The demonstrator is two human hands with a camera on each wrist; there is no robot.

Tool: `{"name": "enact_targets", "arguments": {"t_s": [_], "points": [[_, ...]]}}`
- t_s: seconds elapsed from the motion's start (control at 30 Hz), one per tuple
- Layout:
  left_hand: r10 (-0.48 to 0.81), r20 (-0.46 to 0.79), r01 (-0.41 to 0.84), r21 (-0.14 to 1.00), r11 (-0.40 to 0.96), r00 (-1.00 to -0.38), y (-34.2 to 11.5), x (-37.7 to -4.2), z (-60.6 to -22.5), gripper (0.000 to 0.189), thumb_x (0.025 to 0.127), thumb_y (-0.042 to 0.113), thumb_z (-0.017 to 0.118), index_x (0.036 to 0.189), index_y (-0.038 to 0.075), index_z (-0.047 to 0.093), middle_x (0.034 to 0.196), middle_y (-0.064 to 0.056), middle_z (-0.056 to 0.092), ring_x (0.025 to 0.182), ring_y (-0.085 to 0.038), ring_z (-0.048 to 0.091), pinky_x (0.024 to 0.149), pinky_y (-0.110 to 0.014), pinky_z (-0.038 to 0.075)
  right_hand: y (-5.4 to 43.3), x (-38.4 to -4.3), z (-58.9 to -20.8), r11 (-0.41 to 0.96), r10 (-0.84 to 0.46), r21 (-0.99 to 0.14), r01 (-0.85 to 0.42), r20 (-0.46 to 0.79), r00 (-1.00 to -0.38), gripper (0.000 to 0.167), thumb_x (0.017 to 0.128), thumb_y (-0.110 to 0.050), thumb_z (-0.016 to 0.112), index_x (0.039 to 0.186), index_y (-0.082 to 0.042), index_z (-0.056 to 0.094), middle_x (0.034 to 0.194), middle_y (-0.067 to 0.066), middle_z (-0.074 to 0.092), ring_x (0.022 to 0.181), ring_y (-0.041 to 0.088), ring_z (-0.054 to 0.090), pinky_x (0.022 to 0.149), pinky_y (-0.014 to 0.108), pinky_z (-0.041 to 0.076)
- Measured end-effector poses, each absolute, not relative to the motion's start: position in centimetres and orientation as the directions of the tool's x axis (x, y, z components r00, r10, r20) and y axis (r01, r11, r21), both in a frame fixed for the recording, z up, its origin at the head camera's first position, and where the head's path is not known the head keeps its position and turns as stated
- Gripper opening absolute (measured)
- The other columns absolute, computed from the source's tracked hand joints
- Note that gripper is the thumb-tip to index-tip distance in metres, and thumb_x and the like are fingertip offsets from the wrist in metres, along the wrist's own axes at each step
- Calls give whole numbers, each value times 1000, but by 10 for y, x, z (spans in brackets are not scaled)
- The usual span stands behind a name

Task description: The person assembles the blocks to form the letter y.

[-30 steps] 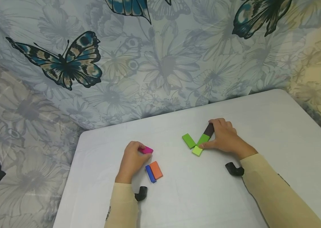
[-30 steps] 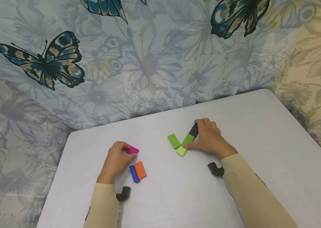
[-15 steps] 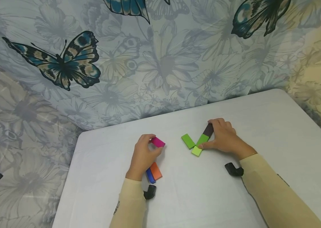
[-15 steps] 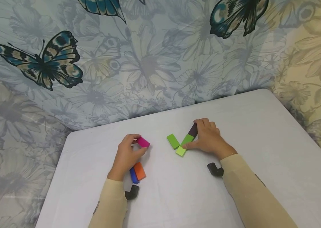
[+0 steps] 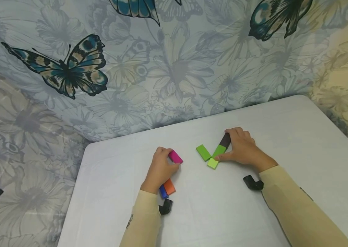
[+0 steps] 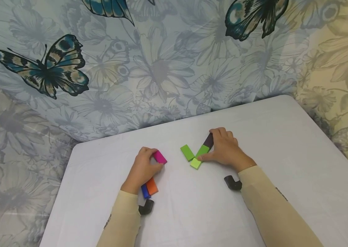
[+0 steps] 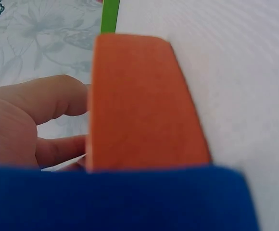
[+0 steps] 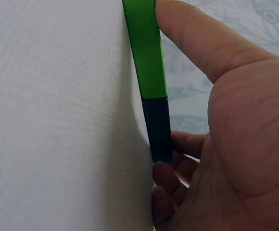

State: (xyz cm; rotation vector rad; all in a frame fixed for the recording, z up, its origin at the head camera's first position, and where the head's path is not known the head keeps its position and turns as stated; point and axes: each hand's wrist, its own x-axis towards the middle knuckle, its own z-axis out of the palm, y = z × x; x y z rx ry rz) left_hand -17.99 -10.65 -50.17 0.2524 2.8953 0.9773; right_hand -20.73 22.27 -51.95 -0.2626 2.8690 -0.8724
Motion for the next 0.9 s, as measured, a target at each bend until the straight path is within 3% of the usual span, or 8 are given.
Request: {"name": "enact_targets", "arguments": {"t_s": [0.23,0.5,0.9], "points": [[179,-30,134,547,826,-983,-102,-181,-501,58,91,21,89,139,-4,67,126,-16,59,118,-32,53,99,-44,53,224,-207,-519,818,-204,-561,-128,-76,-976,125,75,-64,95,158,10,38,156,37,34,136,56,33,105,72,34],[201,-3,175,485,857,-980,-96,-187,-500,56,88,25,90,134,-1,71,116,-10,61,108,-29,56,90,-45,51,225,-207,-518,814,-209,-566,-131,-75,-975,124,76,-64,95,157,9,38,156,36,35,136,56,34,106,72,34],[247,-3,210,518,829,-969,-85,-198,-492,55,88,21,86,136,-1,69,114,-8,58,103,-22,54,90,-36,53,223,-204,-515,807,-198,-578,-121,-72,-978,122,74,-62,97,156,9,40,156,36,36,137,56,33,107,73,32]]}}
